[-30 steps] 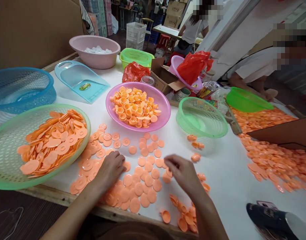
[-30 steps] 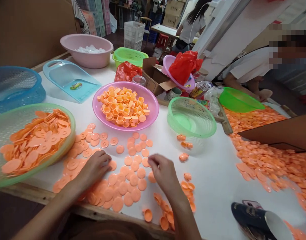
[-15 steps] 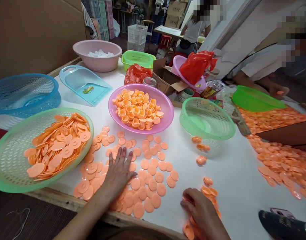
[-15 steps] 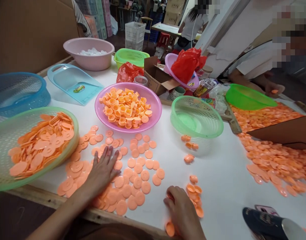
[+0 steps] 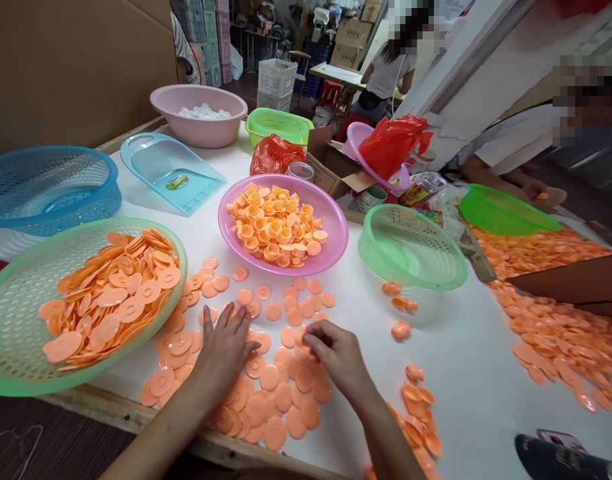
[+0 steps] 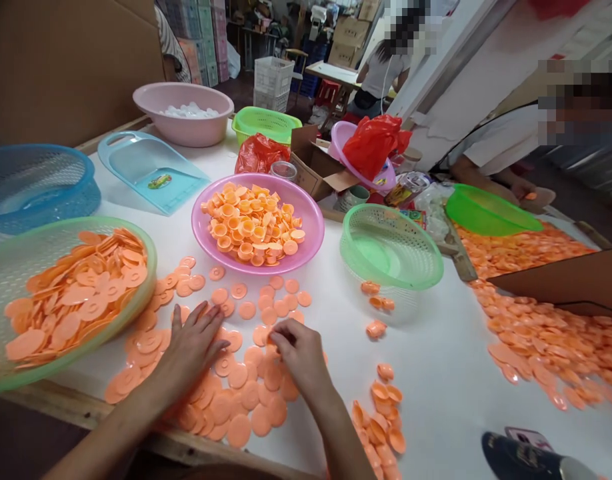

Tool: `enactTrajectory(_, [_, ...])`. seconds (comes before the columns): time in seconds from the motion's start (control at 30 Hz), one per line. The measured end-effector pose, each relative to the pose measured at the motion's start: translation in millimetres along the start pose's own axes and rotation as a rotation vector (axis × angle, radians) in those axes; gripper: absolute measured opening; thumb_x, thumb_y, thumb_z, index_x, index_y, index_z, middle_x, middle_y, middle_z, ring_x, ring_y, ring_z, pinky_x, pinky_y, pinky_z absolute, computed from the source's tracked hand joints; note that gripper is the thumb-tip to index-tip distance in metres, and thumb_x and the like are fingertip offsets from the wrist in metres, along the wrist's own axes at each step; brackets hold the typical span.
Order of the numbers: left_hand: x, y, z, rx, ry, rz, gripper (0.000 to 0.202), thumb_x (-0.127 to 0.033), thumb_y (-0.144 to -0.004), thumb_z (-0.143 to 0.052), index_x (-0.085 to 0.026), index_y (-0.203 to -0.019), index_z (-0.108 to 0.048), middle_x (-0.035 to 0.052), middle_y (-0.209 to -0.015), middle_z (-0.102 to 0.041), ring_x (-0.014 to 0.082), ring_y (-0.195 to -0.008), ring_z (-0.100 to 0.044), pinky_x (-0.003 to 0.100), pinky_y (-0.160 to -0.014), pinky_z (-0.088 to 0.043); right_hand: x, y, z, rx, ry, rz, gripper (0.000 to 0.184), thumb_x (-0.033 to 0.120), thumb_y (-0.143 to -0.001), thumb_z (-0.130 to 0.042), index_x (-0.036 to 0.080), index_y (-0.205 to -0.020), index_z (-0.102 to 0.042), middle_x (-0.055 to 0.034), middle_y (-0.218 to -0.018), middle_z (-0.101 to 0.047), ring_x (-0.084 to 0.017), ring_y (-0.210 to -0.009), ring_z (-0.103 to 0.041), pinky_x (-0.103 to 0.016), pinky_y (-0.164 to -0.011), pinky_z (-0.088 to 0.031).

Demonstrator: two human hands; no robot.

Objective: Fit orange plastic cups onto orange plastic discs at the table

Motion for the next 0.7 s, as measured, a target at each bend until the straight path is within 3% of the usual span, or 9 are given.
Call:
enactTrajectory(0.13, [3, 12, 1.3, -0.043, 0.014, -0.031, 0.04, -0.03, -0.09, -0.055, -0.019, -0.129, -0.058, 0.0122, -0.138, -0.056, 0.0358, -0.135, -0.041, 0.07, -0.112, -0.01, 24, -42, -45, 0.006, 0.004, 0.092, 0.01, 0.026, -0.074, -0.061, 0.019, -0.068, -0.066, -0.0001, -0.063, -0.066, -0.015, -0.056, -0.06, -0.026, -0.056, -0.047])
enactTrajectory(0.33, [6, 10, 1.6, -0.099, 0.045, -0.068, 0.036, -0.03, -0.092, -0.052, -0.021, -0.126, -0.06, 0.0102, -0.136, -0.059, 0.0329, -0.135, -0.042, 0.068, -0.114, -0.007, 21, -72, -97, 0.081, 0.168, 0.094, 0.011, 0.016, -0.072, -0.059, 0.018, -0.065, -0.067, -0.0016, -0.059, -0.067, -0.015, -0.061, -0.063, -0.024, -0.059, -0.046])
enactTrajectory(0.5, [14, 9, 3.5, -0.057, 0.046, -0.111, 0.038, -0.023, -0.096, -0.042, -0.02, -0.131, -0.055, 0.0104, -0.139, -0.056, 0.0302, -0.139, -0.037, 0.067, -0.114, -0.008, 21, -72, -107, 0.074, 0.242, 0.127, 0.013, 0.012, -0.071, -0.056, 0.018, -0.063, -0.064, -0.0029, -0.063, -0.069, -0.016, -0.062, -0.063, -0.023, -0.059, -0.044])
enactTrajectory(0.7, [34, -2, 13.2, -0.108, -0.019, 0.072, 0.035, -0.023, -0.092, -0.052, -0.021, -0.127, -0.059, 0.017, -0.142, -0.051, 0.0389, -0.137, -0.036, 0.076, -0.106, -0.007, 23, -71, -107, 0.1, 0.22, 0.109, 0.013, 0.012, -0.071, -0.057, 0.019, -0.06, -0.06, -0.0001, -0.056, -0.065, -0.015, -0.059, -0.061, -0.023, -0.057, -0.042])
Point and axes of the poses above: each hand's wrist, its own y-axis away from the middle knuckle, its own z-axis out of the back of the hand, x = y × z, the point moved 9 cm from there along -y, towards the middle knuckle
